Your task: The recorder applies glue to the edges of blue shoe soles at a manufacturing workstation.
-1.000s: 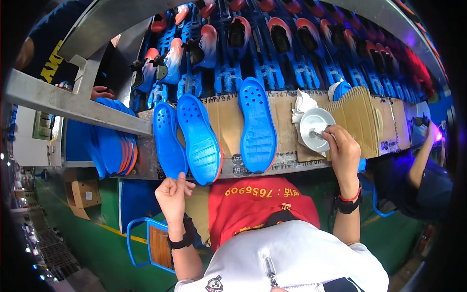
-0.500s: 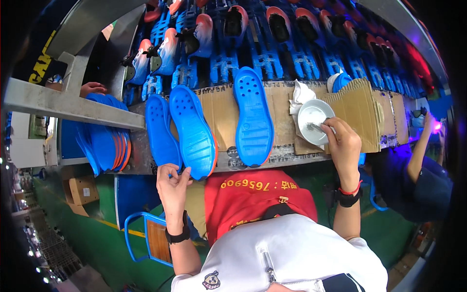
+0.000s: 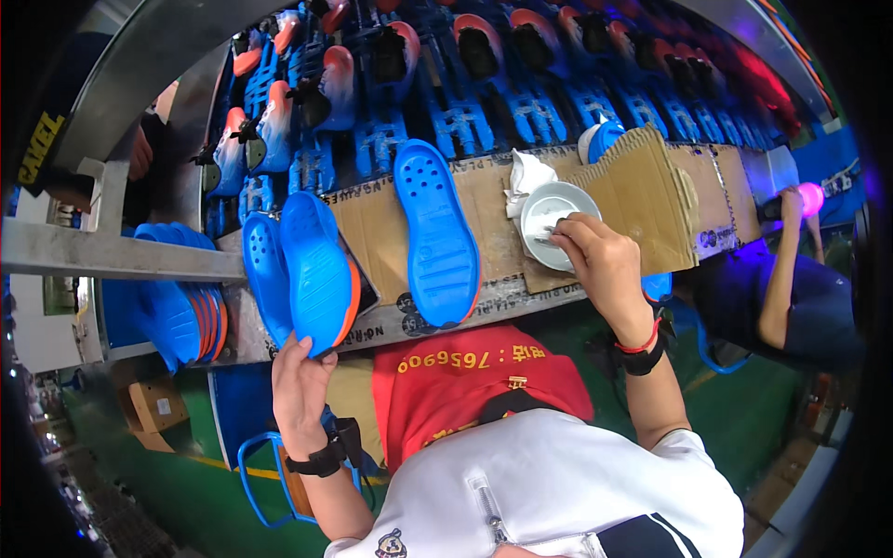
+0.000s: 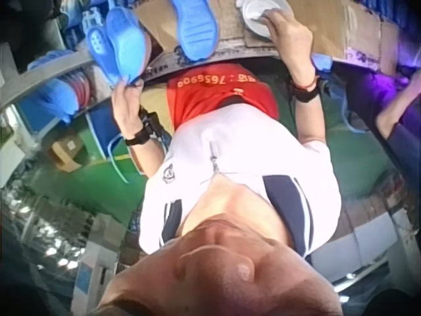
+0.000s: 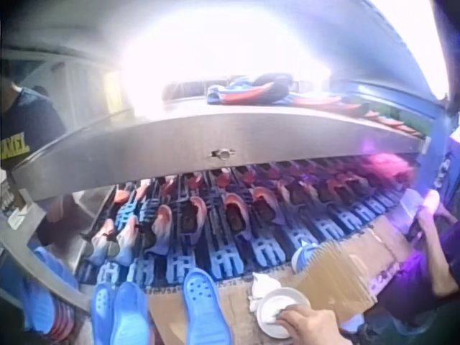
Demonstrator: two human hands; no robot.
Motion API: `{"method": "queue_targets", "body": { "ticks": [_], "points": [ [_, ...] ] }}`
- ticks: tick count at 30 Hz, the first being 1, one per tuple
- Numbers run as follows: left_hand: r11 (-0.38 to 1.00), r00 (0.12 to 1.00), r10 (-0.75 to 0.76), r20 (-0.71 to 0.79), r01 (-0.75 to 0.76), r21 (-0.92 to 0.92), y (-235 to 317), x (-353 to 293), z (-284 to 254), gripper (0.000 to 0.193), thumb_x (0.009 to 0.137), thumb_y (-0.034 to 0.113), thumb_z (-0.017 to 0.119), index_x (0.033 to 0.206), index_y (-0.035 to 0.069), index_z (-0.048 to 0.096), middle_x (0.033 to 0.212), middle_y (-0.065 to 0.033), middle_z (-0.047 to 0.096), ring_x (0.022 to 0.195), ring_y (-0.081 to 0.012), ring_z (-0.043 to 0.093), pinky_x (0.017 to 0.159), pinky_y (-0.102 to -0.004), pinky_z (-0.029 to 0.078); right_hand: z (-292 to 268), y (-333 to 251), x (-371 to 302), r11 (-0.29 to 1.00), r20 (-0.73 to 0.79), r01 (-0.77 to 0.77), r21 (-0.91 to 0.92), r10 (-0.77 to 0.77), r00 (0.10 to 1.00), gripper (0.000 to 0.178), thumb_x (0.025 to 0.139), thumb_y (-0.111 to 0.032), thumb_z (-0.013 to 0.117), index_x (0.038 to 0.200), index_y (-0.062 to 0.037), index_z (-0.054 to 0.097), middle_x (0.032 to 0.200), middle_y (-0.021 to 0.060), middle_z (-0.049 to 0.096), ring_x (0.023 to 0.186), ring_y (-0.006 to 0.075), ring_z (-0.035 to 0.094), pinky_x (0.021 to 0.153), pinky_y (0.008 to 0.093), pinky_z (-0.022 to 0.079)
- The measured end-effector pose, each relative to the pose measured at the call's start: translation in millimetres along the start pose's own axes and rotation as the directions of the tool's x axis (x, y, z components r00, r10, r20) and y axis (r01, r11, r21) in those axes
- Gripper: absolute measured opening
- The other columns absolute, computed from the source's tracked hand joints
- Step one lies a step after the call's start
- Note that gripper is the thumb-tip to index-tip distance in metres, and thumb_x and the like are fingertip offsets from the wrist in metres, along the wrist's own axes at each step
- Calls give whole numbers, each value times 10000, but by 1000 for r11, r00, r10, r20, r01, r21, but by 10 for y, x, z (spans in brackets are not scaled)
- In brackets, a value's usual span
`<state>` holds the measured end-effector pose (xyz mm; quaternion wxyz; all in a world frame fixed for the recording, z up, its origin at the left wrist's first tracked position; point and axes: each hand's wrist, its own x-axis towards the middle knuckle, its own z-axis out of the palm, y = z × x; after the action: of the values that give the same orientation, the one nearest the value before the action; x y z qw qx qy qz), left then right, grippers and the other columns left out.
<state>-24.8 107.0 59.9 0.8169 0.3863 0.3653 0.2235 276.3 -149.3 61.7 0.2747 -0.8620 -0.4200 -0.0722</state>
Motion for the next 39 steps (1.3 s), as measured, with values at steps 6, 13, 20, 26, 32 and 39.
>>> {"method": "queue_targets", "body": {
  "ticks": [6, 13, 20, 26, 32, 39],
  "points": [
    [997, 1000, -10, 3, 10, -74, -29, -53, 322, 577, 791, -9, 625, 1331, -18, 422, 1249, -162, 560, 1163, -287, 558, 986, -451, 466, 23, -33, 35, 1000, 36, 25, 8, -25, 999, 73, 813, -123, 710, 846, -78, 663, 866, 82, 659, 693, 331, 646, 581, 397, 507],
    [998, 990, 46, 135, -38, -57, -161, 61, 506, 595, 804, -89, 669, 1305, 30, 371, 1214, -129, 574, 1073, -186, 608, 885, -321, 534, -75, -47, 32, 1000, 29, 24, 19, -24, 999, 75, 837, -68, 692, 884, -26, 651, 897, 130, 668, 747, 342, 651, 639, 374, 506],
    [997, 953, 58, 296, -44, -56, -226, 162, 694, 725, 833, -82, 642, 1450, 55, 286, 1323, -91, 517, 1130, -164, 583, 890, -308, 544, -140, -65, 33, 999, 73, -10, 50, 7, 997, 96, 853, -38, 677, 933, 10, 656, 951, 153, 681, 775, 315, 668, 681, 359, 516],
    [991, 928, 131, 350, -127, -34, -351, 231, 1007, 737, 866, -51, 638, 1476, 72, 243, 1289, -90, 513, 1159, -180, 556, 869, -336, 567, -210, -67, -24, 979, 27, -93, 180, 90, 996, 94, 846, -21, 681, 925, 22, 652, 923, 159, 679, 778, 303, 664, 681, 348, 515],
    [970, 942, 156, 298, -202, 132, -482, 293, 1274, 649, 865, -55, 637, 1429, 15, 325, 1213, -135, 570, 1052, -197, 619, 844, -332, 573, -296, -154, -46, 963, -65, -88, 253, 108, 992, 75, 838, 10, 682, 902, 27, 648, 908, 151, 683, 786, 244, 666, 695, 308, 507],
    [884, 901, 362, 239, -413, 220, -520, 224, 1465, 576, 870, -76, 608, 1381, -25, 348, 1113, -148, 634, 931, -178, 675, 790, -282, 572, -329, -599, -15, 917, -111, 160, 364, -128, 986, 156, 749, 19, 752, 884, -10, 679, 941, 141, 690, 714, 275, 684, 620, 309, 537]
  ]
}}
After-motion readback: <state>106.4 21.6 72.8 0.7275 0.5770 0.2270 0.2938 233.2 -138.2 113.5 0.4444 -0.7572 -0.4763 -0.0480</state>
